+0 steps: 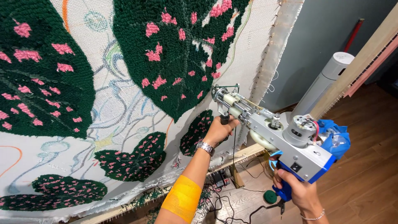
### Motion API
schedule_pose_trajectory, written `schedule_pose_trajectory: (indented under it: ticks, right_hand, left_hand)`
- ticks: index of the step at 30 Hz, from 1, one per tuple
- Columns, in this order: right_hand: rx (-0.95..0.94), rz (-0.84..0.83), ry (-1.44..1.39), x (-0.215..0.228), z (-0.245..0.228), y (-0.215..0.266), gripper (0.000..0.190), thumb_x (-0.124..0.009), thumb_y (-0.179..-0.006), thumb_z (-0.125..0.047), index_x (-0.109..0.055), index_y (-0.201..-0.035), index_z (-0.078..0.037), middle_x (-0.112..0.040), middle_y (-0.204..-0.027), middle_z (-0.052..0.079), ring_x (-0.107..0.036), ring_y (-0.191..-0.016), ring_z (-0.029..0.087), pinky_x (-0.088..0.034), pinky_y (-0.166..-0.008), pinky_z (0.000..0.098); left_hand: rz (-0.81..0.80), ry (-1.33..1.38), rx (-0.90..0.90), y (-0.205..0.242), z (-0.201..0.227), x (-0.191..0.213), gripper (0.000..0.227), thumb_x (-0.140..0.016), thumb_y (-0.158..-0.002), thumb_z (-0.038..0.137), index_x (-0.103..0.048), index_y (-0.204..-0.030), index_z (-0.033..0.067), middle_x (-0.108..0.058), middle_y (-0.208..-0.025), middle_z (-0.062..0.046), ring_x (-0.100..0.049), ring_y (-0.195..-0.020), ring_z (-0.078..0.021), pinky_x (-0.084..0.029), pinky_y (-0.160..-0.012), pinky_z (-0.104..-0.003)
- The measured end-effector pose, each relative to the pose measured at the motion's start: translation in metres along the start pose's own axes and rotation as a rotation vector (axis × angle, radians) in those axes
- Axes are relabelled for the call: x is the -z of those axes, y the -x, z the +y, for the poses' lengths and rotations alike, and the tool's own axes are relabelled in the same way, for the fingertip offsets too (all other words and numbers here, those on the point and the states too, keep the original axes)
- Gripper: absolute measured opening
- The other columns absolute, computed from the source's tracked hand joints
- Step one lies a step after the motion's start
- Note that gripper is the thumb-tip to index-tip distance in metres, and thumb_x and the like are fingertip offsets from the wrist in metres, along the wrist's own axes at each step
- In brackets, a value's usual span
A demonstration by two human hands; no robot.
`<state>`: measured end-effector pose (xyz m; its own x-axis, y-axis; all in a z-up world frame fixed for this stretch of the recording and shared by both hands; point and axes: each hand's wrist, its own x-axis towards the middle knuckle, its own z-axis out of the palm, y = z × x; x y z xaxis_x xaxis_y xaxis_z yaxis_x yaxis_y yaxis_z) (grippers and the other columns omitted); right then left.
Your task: Using a tufting gun to punch yarn into a stretched canvas to create a rug pattern.
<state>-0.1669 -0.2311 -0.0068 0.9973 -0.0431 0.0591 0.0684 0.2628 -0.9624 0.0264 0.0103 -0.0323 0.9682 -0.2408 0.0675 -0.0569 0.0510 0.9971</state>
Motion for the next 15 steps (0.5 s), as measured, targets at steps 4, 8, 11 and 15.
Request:
schedule_pose_trajectory:
  ticks: [4, 8, 11, 15]
  right_hand:
    - [0.008, -0.037, -0.023, -0.02, 0.009, -0.006, 0.034, -0.062, -0.085, 0.0, -0.065, -0.117, 0.011, -0.059, -0.071, 0.009, -0.054, -0.054, 0.018, -0.048, -0.053, 0.0338]
    - [0.086, 0.018, 0.098, -0.034, 0.024, -0.01, 0.028, -0.064, -0.087, 0.001, -0.066, -0.114, 0.01, -0.06, -0.068, 0.011, -0.057, -0.054, 0.019, -0.048, -0.05, 0.0325]
    - [0.079, 0.045, 0.043, -0.043, 0.029, -0.011, 0.024, -0.064, -0.088, 0.002, -0.066, -0.11, 0.01, -0.061, -0.07, 0.011, -0.057, -0.055, 0.019, -0.048, -0.05, 0.0322]
    - [0.042, 0.016, -0.055, -0.051, 0.03, -0.012, 0.019, -0.062, -0.088, 0.002, -0.062, -0.105, 0.009, -0.059, -0.071, 0.008, -0.055, -0.055, 0.018, -0.047, -0.051, 0.032]
  left_hand:
    - [0.104, 0.028, 0.026, -0.026, -0.024, 0.008, 0.017, -0.075, -0.088, 0.015, -0.065, -0.086, 0.0016, -0.065, -0.072, -0.001, -0.058, -0.054, -0.0117, -0.05, -0.053, -0.029]
    - [0.148, -0.024, -0.018, -0.046, -0.04, 0.018, 0.018, -0.069, -0.09, 0.015, -0.065, -0.084, -0.0019, -0.067, -0.07, -0.006, -0.061, -0.052, -0.0141, -0.049, -0.051, -0.031]
    - [0.155, -0.115, -0.065, -0.049, -0.039, 0.025, 0.022, -0.067, -0.09, 0.017, -0.066, -0.081, -0.0033, -0.068, -0.067, -0.006, -0.063, -0.051, -0.015, -0.049, -0.05, -0.031]
    - [0.189, -0.28, -0.034, -0.039, -0.016, 0.028, 0.038, -0.069, -0.093, 0.03, -0.067, -0.076, -0.0035, -0.066, -0.058, -0.008, -0.064, -0.048, -0.0166, -0.051, -0.049, -0.031]
